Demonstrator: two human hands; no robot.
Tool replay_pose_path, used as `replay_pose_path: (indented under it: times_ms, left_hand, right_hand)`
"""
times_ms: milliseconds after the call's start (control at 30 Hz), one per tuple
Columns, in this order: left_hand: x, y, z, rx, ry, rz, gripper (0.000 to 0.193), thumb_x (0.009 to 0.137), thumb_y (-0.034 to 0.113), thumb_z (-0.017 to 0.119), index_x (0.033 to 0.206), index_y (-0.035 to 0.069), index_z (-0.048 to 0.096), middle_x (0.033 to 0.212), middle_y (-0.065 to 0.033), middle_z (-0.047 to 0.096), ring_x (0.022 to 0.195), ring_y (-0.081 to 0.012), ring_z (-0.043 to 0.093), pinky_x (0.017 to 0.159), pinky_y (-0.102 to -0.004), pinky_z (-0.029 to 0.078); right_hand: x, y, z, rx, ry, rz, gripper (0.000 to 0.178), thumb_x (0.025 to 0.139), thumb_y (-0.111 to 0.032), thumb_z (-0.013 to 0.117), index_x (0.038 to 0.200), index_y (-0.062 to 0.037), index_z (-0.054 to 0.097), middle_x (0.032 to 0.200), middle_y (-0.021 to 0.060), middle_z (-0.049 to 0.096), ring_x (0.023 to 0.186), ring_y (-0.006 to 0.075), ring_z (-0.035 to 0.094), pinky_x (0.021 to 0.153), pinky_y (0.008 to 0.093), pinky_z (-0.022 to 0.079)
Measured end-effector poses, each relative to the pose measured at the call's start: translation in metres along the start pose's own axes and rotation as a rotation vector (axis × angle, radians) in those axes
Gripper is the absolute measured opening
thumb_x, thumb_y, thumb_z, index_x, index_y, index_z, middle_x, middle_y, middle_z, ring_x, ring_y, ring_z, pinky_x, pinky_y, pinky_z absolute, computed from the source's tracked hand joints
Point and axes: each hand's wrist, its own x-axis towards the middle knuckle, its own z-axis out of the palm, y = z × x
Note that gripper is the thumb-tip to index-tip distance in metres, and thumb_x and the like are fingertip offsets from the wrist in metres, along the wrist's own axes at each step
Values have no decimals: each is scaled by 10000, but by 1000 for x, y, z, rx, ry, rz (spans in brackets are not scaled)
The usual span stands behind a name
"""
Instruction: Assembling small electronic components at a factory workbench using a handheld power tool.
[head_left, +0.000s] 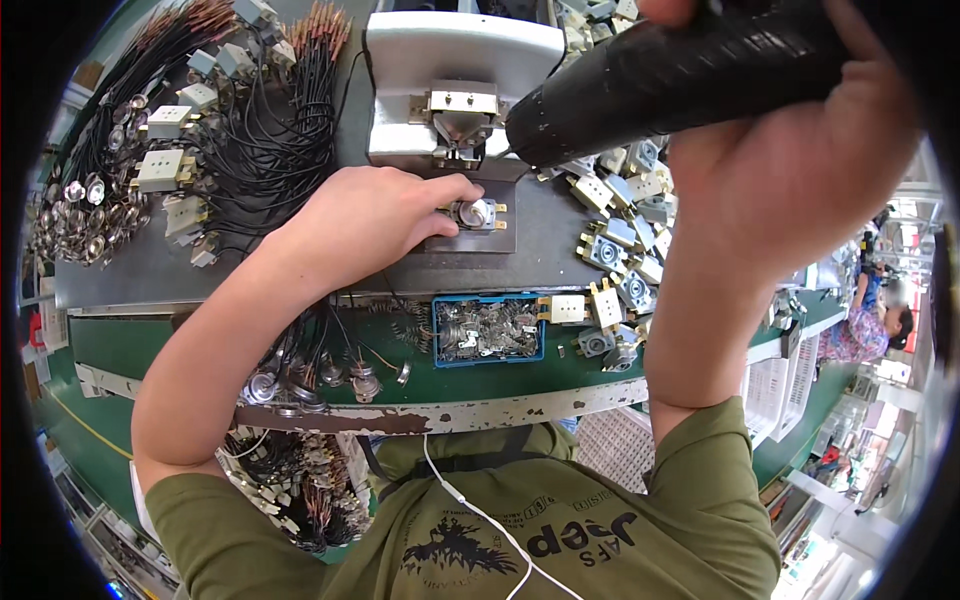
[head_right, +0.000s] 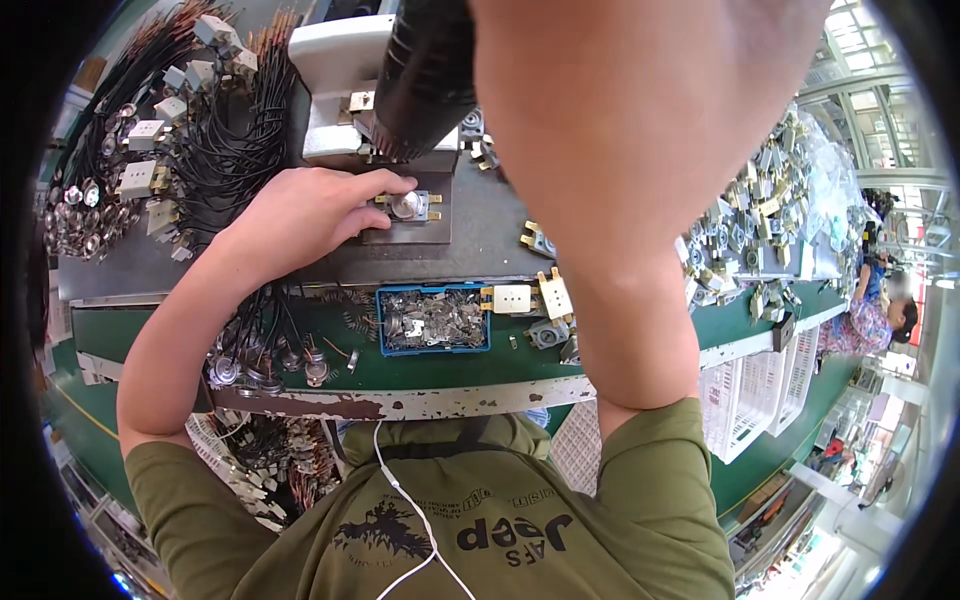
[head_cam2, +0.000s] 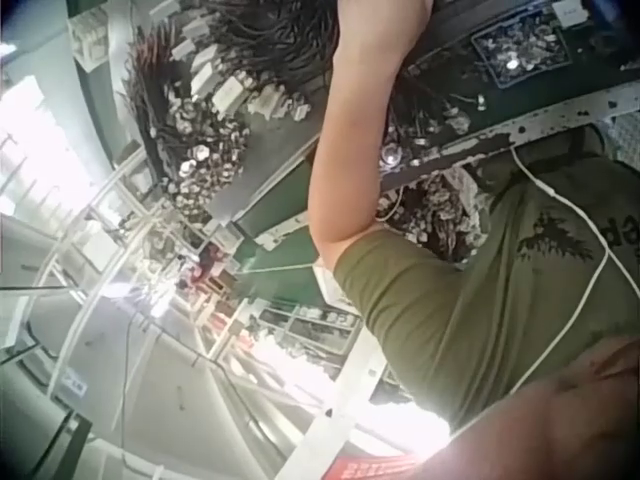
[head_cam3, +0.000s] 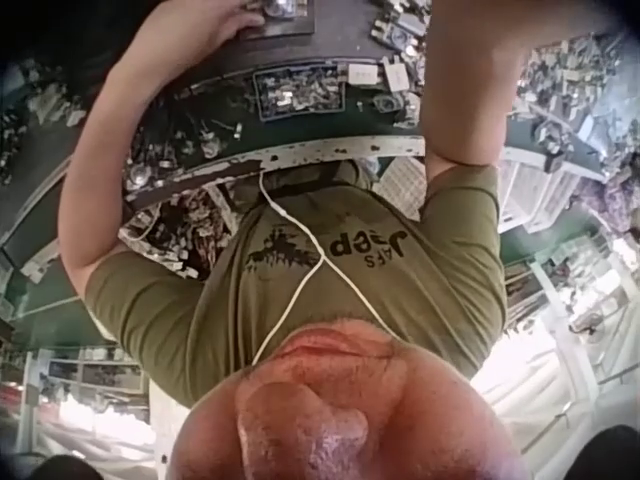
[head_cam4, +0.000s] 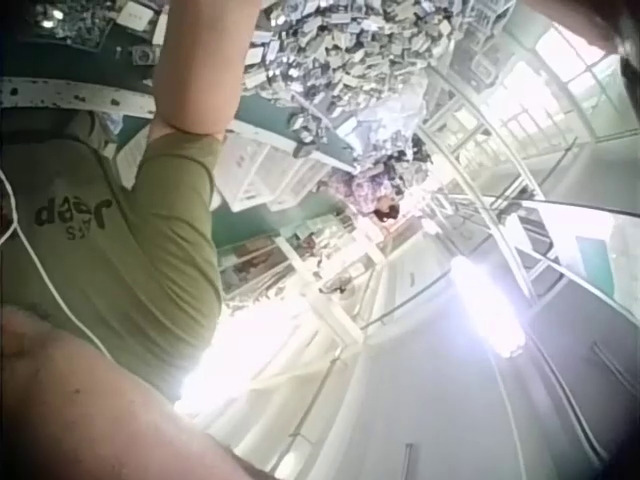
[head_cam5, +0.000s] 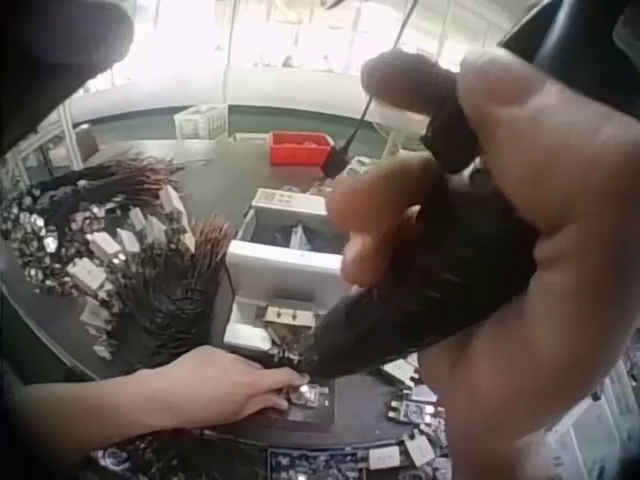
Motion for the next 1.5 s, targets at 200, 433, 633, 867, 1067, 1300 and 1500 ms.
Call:
replay_pose_path:
  times_ms: [200,433,633,867,1067,1300,1500]
  left_hand:
    - [-1,-3,1,-49,4,11,329,979,304,653,1281,174,638,850,-125,733,820,-351,719,705,-468,555]
    - [0,1,0,-40,-11,-16,339,969,310,663,1283,184,646,842,-135,733,821,-347,726,716,-471,563]
    - [0,1,0,-46,-5,-15,350,970,312,662,1297,190,646,848,-134,738,811,-349,728,717,-469,565]
    - [-1,2,0,-51,-5,-18,349,978,312,655,1305,191,644,854,-129,739,810,-341,728,723,-462,565]
    - [-3,1,2,-52,2,14,345,977,286,660,1301,168,646,883,-126,747,834,-340,729,731,-462,565]
    - [-2,0,1,-31,33,33,302,976,251,649,1257,141,651,913,-116,752,866,-329,731,742,-456,564]
    - [0,-1,5,-34,-7,-19,298,973,216,617,1265,166,655,940,-98,753,888,-318,734,762,-438,564]
  right_hand:
    - [-2,0,39,1,32,-11,242,953,-182,735,1032,25,637,681,62,610,535,137,586,520,267,473]
    - [-10,9,28,-103,-82,144,185,950,-111,760,1029,16,650,715,70,647,557,134,611,526,273,491]
    - [-10,15,28,-55,-134,109,161,944,-78,759,1018,9,646,739,57,654,570,127,618,533,257,492]
    - [-14,10,33,-109,-146,178,131,939,-39,742,1013,6,644,758,52,663,590,120,629,553,251,507]
    - [-23,0,56,-171,47,186,129,936,-29,739,1014,7,643,764,53,670,605,121,638,556,252,510]
    - [-26,10,65,-232,61,-87,141,914,-31,753,1001,11,651,769,62,673,606,128,640,560,258,512]
    - [15,16,30,98,-500,339,166,855,-50,775,973,26,686,742,63,674,593,136,636,573,273,520]
